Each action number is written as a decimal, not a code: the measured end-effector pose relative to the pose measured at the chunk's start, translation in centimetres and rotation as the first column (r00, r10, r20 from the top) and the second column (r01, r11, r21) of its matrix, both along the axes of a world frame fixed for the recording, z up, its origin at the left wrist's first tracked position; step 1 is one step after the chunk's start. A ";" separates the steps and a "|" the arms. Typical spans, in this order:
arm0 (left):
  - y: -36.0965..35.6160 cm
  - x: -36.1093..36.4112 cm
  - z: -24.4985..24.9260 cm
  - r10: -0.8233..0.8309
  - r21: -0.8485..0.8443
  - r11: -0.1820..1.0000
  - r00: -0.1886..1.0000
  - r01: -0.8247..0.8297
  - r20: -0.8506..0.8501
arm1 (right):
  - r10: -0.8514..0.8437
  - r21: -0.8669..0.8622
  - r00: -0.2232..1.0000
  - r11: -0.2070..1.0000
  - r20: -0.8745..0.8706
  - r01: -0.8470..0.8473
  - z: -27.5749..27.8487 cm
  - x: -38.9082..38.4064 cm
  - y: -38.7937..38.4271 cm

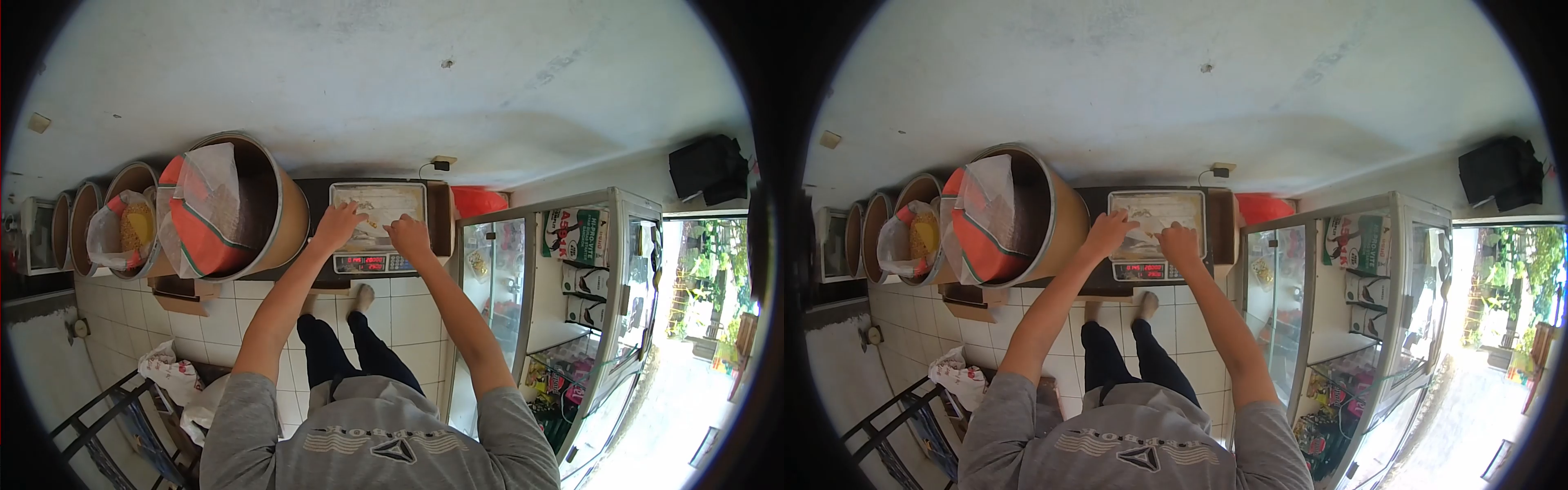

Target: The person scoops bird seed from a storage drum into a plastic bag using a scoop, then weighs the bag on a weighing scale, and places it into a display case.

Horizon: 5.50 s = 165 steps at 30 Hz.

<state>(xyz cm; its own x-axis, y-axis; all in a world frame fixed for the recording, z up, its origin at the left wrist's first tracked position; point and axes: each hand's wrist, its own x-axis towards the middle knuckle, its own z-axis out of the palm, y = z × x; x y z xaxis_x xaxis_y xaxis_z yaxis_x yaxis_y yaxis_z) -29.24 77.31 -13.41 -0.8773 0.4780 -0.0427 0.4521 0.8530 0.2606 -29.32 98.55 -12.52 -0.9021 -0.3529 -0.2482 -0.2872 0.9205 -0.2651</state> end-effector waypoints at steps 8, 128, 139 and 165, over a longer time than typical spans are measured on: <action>0.7 0.2 0.8 0.091 -0.108 0.990 0.996 -0.093 -0.024 | 0.141 0.082 0.990 0.987 -0.013 -0.139 -2.6 -0.3 -0.9; -63.3 22.4 8.6 0.817 0.473 -0.240 0.087 -0.848 0.571 | 0.158 -0.653 0.973 0.757 0.168 -0.010 -2.3 2.5 -74.4; -63.0 23.8 7.6 0.789 0.472 -0.269 0.089 -0.839 0.608 | 0.128 -0.612 0.840 0.743 0.527 0.271 -7.4 2.4 -76.6; -59.6 25.5 7.5 0.693 0.560 -0.189 0.294 -0.807 0.658 | 0.489 -0.512 0.363 0.214 0.793 0.832 4.3 3.7 -70.2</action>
<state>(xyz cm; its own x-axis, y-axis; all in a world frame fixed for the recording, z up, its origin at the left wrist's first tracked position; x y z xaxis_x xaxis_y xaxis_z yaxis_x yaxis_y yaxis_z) -3.76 17.72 -5.87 -0.6654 -0.6690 -0.3311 -0.4218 -0.0290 0.9062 -25.62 28.37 -8.25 -0.5166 -0.7263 -0.4534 0.7726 -0.1672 -0.6124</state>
